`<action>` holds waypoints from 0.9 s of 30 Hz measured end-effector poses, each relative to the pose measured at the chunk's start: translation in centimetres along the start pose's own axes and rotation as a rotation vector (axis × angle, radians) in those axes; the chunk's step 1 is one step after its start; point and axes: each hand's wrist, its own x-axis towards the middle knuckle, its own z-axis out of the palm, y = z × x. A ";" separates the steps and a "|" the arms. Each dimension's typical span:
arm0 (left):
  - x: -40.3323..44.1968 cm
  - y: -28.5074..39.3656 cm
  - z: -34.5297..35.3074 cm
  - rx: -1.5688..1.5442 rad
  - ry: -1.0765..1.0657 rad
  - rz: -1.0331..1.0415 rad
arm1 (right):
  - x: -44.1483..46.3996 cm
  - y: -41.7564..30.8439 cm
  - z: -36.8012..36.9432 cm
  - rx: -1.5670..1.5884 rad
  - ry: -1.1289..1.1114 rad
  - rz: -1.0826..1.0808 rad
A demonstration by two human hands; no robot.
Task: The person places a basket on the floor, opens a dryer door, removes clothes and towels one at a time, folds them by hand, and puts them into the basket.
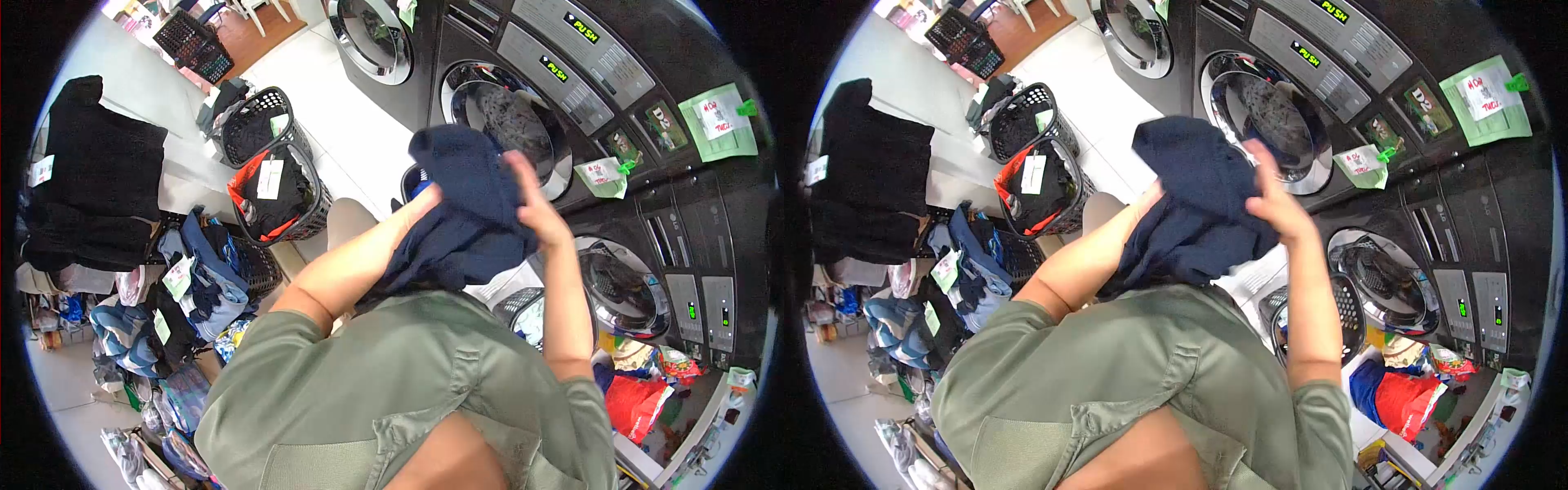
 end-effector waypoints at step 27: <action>7.5 -2.0 -1.1 2.289 0.279 0.532 | -6.0 -16.0 0.4 0.459 0.288 -0.318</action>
